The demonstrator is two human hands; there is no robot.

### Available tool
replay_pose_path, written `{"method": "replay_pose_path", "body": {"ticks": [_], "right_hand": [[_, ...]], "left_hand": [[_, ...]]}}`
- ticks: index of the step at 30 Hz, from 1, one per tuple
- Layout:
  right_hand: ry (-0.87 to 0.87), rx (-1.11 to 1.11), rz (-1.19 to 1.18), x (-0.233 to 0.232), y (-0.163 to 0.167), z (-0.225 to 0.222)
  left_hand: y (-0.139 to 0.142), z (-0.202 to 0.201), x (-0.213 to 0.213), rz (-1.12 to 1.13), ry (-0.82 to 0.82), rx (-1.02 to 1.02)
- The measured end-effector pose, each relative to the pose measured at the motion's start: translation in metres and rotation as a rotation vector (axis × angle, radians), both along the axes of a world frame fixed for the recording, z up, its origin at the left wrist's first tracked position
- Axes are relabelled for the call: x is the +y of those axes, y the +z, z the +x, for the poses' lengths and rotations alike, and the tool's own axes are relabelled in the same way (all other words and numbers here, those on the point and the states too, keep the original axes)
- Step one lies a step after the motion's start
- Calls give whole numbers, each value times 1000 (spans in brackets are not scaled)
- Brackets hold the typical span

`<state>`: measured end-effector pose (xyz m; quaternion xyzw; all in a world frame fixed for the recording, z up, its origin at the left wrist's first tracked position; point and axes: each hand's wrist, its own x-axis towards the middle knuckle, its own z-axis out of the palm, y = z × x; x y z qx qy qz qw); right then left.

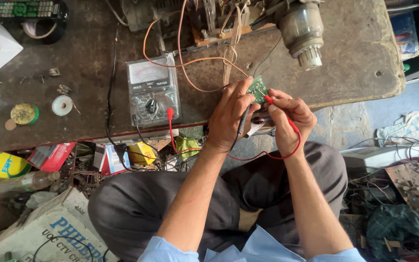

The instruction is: The person uses a multimeter to test a small green circuit board and a larger brown board with a motor attached. They touch the probes to various points on the boards and wires, then set the boards down on the cluttered workbench.

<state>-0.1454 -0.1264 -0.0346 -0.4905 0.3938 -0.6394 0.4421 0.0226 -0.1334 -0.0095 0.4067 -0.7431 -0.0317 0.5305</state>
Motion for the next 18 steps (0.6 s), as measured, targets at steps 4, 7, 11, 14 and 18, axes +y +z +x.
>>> {"method": "replay_pose_path", "body": {"ticks": [4, 7, 11, 14, 18], "right_hand": [[28, -70, -39, -1, -2, -1], [16, -105, -9, -2, -3, -1], [11, -95, 2, -3, -1, 1], [0, -54, 2, -2, 3, 2], [10, -24, 4, -2, 8, 1]], "left_hand": [[-1, -1, 0, 10, -1, 9], [-1, -2, 1, 21, 3, 24], [0, -2, 2, 13, 10, 16], [0, -1, 1, 7, 20, 2], [1, -1, 1, 15, 25, -9]]}}
